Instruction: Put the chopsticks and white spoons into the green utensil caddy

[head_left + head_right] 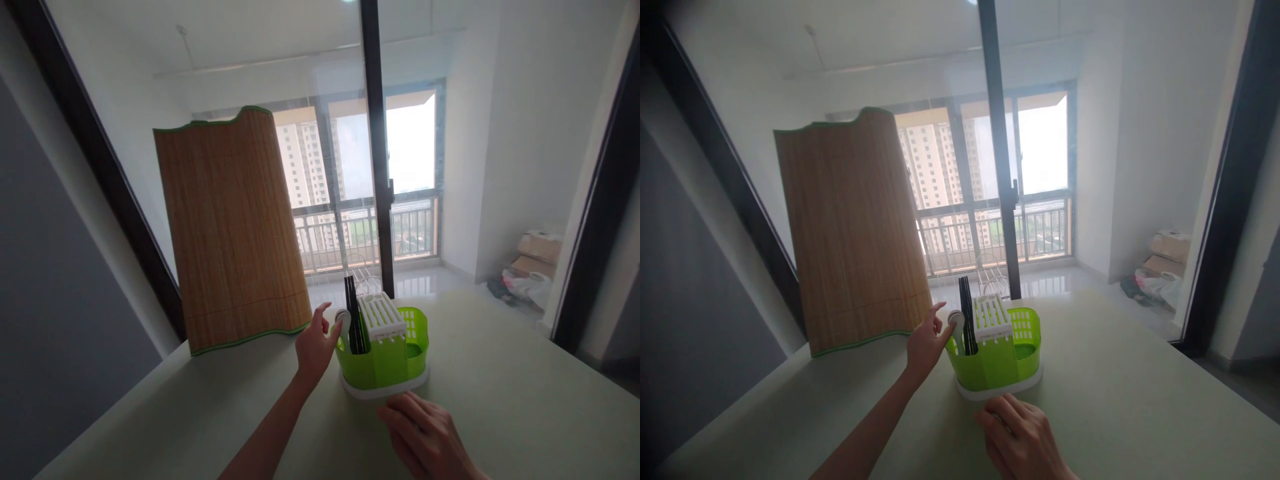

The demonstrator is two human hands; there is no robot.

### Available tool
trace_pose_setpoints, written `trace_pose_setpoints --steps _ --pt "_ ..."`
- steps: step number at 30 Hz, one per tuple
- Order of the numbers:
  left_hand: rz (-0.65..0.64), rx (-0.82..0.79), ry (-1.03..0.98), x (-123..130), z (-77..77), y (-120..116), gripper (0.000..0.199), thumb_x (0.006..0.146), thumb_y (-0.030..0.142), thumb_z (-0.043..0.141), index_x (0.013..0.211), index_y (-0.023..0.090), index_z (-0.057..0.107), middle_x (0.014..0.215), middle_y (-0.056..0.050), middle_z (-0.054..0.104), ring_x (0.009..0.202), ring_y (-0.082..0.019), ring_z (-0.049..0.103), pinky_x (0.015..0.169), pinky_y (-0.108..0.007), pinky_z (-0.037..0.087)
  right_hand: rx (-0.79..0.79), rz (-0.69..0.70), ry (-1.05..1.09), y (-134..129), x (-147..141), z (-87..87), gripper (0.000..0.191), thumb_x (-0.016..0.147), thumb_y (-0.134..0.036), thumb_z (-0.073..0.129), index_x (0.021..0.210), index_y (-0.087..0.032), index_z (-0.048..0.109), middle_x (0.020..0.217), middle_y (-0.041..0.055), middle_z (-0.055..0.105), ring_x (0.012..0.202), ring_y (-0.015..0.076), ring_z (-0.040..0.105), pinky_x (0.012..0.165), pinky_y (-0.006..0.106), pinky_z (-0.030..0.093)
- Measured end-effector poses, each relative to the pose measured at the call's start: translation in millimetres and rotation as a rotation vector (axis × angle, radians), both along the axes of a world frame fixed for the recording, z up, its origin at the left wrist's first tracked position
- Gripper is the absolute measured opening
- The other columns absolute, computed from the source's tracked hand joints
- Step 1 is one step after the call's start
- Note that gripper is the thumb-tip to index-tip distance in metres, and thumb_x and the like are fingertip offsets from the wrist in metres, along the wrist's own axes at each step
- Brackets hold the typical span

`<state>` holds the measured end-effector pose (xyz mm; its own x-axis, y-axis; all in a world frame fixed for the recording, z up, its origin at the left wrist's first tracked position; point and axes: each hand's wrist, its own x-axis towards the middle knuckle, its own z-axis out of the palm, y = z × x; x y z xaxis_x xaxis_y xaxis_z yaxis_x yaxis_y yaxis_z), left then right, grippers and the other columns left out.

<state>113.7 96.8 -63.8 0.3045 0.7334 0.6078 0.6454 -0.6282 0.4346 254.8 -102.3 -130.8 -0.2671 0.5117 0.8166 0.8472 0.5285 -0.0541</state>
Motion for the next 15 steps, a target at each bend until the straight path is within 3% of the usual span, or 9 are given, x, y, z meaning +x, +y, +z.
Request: trace_pose_setpoints --steps 3,5,9,11,15 --pt "-0.023 0.014 -0.119 -12.6 -15.0 -19.0 0.036 0.087 0.045 0.05 0.116 0.024 0.054 0.062 0.009 0.047 0.054 -0.011 0.049 0.056 -0.021 0.034 -0.024 -0.006 0.006 0.8 0.4 -2.8 0.026 0.089 -0.006 0.046 0.109 -0.015 0.057 0.087 0.0084 0.063 0.072 0.0184 0.058 0.058 0.028 0.045" --pt "-0.101 -0.053 -0.12 -24.1 -37.5 -40.0 0.03 0.088 0.044 0.048 0.108 0.023 0.055 0.058 0.009 0.045 0.051 -0.01 0.047 0.054 -0.021 0.034 -0.06 -0.024 0.016 1.8 0.6 -6.1 0.026 0.09 -0.006 0.044 0.11 -0.016 0.057 0.088 0.0083 0.063 0.073 0.0184 0.059 0.06 0.028 0.046" --pt "-0.343 -0.299 0.125 -43.4 -95.4 -84.2 0.018 0.086 0.037 0.049 0.099 0.028 0.057 0.051 0.008 0.048 0.045 -0.012 0.049 0.049 -0.023 0.033 -0.169 -0.053 0.038 6.4 -1.6 -15.1 0.022 0.092 -0.011 0.044 0.106 -0.018 0.059 0.088 0.0074 0.062 0.077 0.0192 0.061 0.064 0.028 0.048" --pt "-0.42 -0.341 0.251 -46.6 -116.2 -97.4 0.011 0.083 0.031 0.052 0.09 0.028 0.061 0.054 0.003 0.057 0.049 -0.015 0.056 0.051 -0.027 0.038 -0.214 -0.054 0.049 9.6 -4.0 -20.1 0.023 0.091 -0.012 0.042 0.104 -0.019 0.06 0.088 0.0072 0.062 0.078 0.0197 0.062 0.065 0.029 0.049" --pt "-0.495 -0.398 0.24 -42.9 -127.5 -103.3 0.006 0.08 0.03 0.062 0.076 0.028 0.065 0.063 -0.001 0.064 0.057 -0.017 0.062 0.056 -0.029 0.046 -0.251 -0.064 0.049 15.1 -8.4 -26.1 0.024 0.09 -0.011 0.041 0.103 -0.019 0.06 0.09 0.008 0.064 0.08 0.0199 0.063 0.066 0.029 0.052"
